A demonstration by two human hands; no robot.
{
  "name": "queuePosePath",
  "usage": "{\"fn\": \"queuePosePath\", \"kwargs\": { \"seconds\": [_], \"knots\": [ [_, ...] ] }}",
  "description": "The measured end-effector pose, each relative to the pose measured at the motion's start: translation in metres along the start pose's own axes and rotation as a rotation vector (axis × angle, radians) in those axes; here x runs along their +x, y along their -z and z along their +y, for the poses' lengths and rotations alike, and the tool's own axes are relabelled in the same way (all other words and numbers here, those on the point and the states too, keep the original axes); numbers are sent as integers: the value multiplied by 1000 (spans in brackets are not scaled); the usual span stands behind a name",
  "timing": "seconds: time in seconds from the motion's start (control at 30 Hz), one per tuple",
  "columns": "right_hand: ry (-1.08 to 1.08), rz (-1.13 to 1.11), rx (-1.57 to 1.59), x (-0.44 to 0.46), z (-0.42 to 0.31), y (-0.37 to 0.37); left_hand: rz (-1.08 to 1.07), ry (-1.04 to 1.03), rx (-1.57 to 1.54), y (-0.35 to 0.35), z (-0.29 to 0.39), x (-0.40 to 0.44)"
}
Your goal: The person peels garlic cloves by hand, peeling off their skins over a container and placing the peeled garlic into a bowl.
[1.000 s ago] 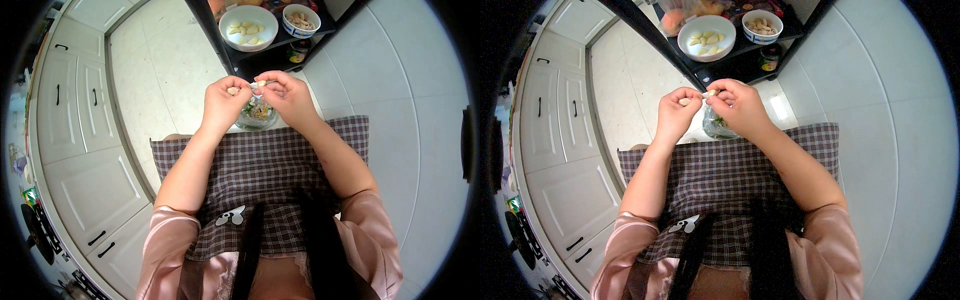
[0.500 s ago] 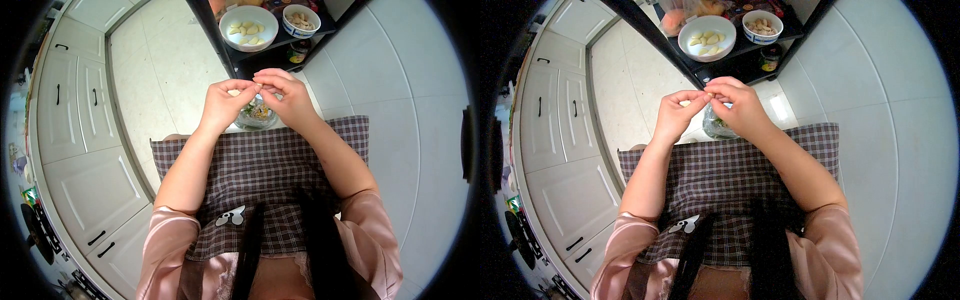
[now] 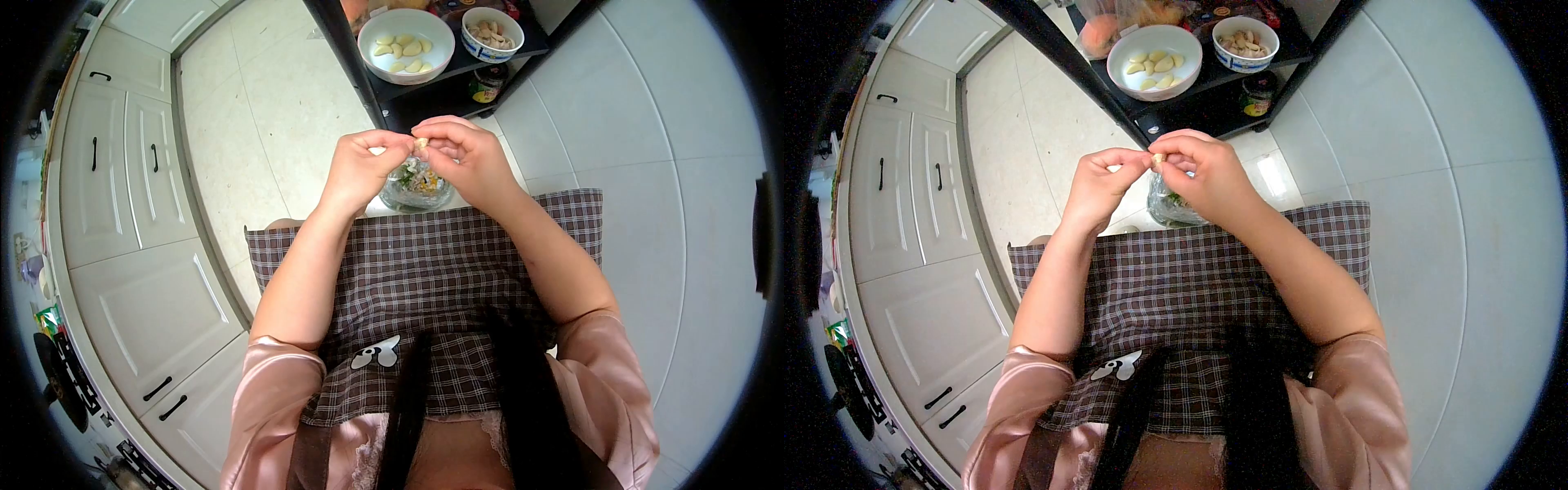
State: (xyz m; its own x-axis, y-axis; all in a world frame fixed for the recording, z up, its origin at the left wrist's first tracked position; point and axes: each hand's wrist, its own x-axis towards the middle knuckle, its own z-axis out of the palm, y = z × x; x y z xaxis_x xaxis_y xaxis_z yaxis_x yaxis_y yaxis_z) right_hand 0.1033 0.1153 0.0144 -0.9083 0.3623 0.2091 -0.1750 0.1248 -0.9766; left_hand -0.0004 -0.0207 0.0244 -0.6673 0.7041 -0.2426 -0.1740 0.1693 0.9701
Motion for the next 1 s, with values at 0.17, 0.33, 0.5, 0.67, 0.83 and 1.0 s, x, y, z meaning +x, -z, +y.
{"fn": "queuePosePath", "kwargs": {
  "seconds": [0.17,0.33,0.5,0.67,0.83,1.0],
  "knots": [
    [-12,-7,43,1,4,-1,36,-39,57,-1,-4,2],
    [-49,27,107,0,6,-1,85,-106,111,-4,1,1],
    [97,33,-154,0,2,2,58,-99,122,-6,6,-3],
    [110,26,-172,0,2,1,33,-111,97,-4,6,-2],
    [93,22,-164,1,4,0,86,-188,221,-4,3,-2],
    [-75,65,31,1,11,-2,198,-198,276,-6,1,-2]
  ]
}}
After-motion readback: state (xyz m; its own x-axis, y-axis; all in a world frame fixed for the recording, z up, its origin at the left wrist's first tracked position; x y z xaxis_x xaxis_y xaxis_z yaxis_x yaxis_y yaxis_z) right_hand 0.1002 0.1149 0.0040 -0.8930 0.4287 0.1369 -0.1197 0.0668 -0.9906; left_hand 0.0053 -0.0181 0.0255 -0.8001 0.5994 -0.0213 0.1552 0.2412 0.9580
